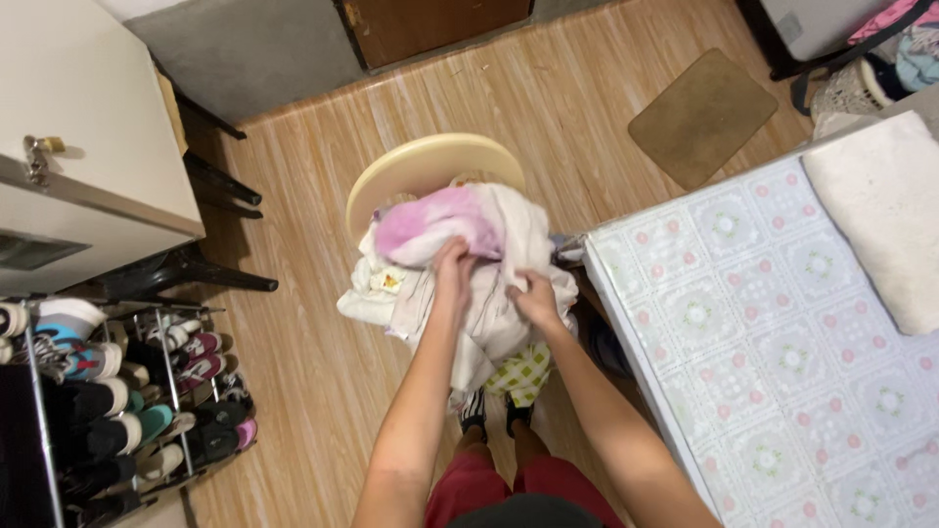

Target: The person folds multiple towels one by one on a table and stacks them neatly. They pick up each towel from a nearby chair, unfold it, fold it into a compact rectangle, and place it on a growing stack.

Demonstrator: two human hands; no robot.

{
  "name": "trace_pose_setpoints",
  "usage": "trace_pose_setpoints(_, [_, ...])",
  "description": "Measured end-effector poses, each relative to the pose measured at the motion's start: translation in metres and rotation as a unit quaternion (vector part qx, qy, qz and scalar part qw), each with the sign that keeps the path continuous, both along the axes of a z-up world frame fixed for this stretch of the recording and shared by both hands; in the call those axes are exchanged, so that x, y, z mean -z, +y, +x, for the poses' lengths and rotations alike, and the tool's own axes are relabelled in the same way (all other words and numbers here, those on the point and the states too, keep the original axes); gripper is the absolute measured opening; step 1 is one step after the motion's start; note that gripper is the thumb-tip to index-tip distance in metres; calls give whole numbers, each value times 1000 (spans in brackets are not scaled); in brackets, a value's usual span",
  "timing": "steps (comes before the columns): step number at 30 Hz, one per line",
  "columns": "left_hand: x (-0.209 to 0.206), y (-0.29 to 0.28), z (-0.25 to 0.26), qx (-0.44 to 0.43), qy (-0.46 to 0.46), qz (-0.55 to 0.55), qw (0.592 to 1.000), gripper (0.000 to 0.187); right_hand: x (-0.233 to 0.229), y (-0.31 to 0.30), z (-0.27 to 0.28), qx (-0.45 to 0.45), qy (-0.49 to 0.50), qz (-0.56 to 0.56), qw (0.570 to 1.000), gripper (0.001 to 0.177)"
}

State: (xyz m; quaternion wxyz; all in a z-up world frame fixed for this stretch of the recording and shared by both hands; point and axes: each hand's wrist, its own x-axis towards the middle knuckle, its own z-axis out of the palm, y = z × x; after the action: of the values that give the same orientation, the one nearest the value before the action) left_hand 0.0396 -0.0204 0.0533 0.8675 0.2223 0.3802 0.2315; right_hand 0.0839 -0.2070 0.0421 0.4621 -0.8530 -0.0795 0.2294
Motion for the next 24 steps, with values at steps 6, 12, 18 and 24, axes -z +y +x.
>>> trace_pose_setpoints(6, [-86, -12, -13, 126, -226, -31, 965, 6, -72, 35, -7, -17, -225, -42, 973, 93])
trace_pose_setpoints(12, [-102, -18, -93, 222, -208, -15, 953, 18, -50, 55, 28, -34, 17, 268, 963, 43])
trace_pose_setpoints(18, [-105, 8, -102, 110, 32, -114, 987, 53, -54, 80, 62, 104, 301, 484, 815, 47])
trace_pose_setpoints(24, [-123, 35, -78, 62, -97, -91, 989, 71, -93, 40, 55, -28, 343, 472, 812, 53])
